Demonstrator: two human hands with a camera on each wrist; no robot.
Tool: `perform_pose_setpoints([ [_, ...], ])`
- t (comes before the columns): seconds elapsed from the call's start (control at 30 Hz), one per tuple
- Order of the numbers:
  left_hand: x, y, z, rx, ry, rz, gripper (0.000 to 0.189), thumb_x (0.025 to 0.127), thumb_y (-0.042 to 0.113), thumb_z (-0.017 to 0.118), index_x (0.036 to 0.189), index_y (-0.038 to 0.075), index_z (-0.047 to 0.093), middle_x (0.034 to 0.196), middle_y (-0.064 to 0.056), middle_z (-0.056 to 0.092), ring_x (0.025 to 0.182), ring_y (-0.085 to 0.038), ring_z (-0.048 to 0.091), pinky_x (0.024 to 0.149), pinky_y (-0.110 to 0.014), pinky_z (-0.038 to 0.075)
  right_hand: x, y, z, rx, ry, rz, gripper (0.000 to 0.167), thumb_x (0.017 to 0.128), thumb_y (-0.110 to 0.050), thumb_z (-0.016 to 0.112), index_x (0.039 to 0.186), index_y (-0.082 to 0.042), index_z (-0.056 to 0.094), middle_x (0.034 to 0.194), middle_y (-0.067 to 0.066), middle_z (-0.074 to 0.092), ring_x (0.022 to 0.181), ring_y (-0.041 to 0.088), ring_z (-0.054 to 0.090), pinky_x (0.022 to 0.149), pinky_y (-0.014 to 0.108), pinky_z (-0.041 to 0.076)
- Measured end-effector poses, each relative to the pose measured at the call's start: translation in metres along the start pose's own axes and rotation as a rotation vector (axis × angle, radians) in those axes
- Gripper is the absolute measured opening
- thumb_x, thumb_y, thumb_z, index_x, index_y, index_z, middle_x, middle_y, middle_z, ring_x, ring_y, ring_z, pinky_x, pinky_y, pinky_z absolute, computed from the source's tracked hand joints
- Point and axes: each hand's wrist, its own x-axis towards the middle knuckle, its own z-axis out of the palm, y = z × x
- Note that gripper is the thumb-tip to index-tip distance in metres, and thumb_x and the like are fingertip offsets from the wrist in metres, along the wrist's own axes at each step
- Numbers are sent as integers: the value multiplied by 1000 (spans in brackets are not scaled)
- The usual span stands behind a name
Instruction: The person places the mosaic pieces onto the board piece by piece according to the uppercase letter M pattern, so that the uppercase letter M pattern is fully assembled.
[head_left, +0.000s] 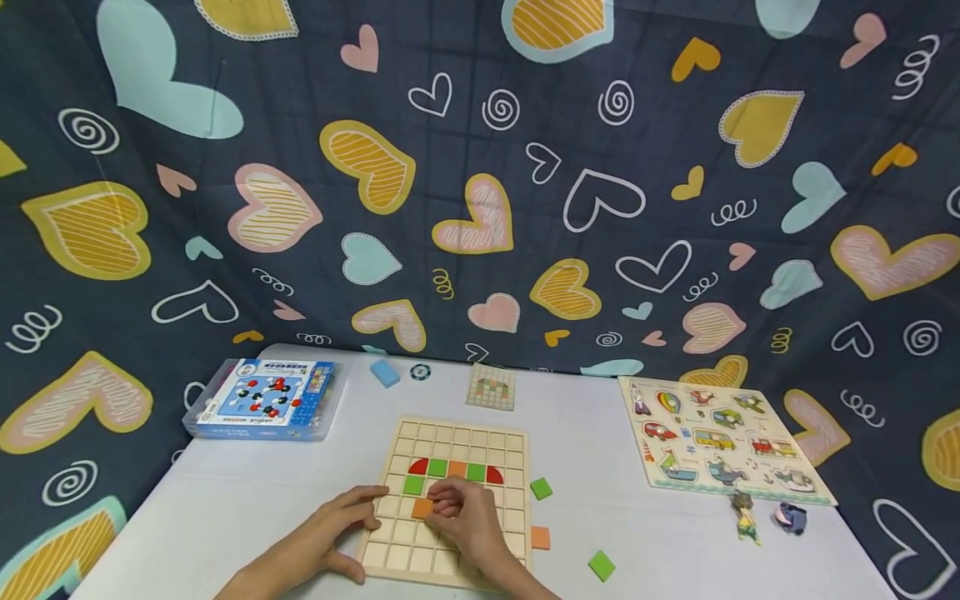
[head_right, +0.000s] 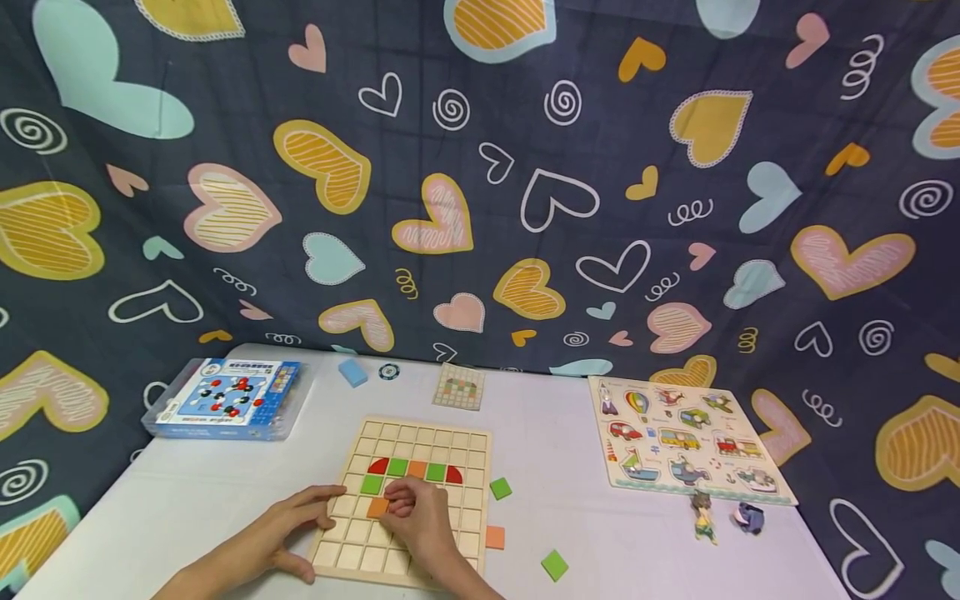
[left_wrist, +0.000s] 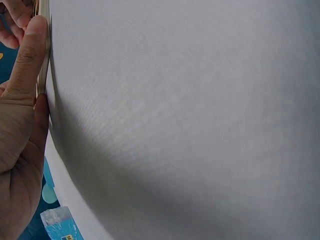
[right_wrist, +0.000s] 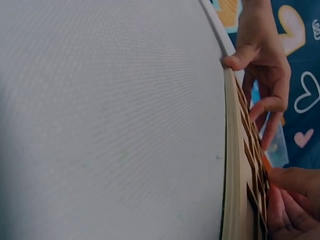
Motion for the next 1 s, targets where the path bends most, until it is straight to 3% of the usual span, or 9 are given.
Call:
perform_pose_setpoints([
  [0.6, 1, -2, 1, 10, 6, 40, 41, 71, 40, 76, 103, 20, 60, 133, -24, 49, 118, -33, 50, 98, -22, 41, 4, 1, 5, 19, -32, -16, 26, 74, 11, 75, 97, 3, 66, 90, 13, 69, 74, 14, 66, 65, 19, 54],
  [1.0, 1, -2, 1, -6, -28, -34, 37, 73, 43, 75, 101, 23, 60, 135, -21, 48, 121, -30, 49, 99, -22, 40, 5, 4, 5, 74, -114, 32, 19, 85, 6, 67, 104, 3, 64, 99, 14, 67, 85, 23, 67, 70, 18, 53],
])
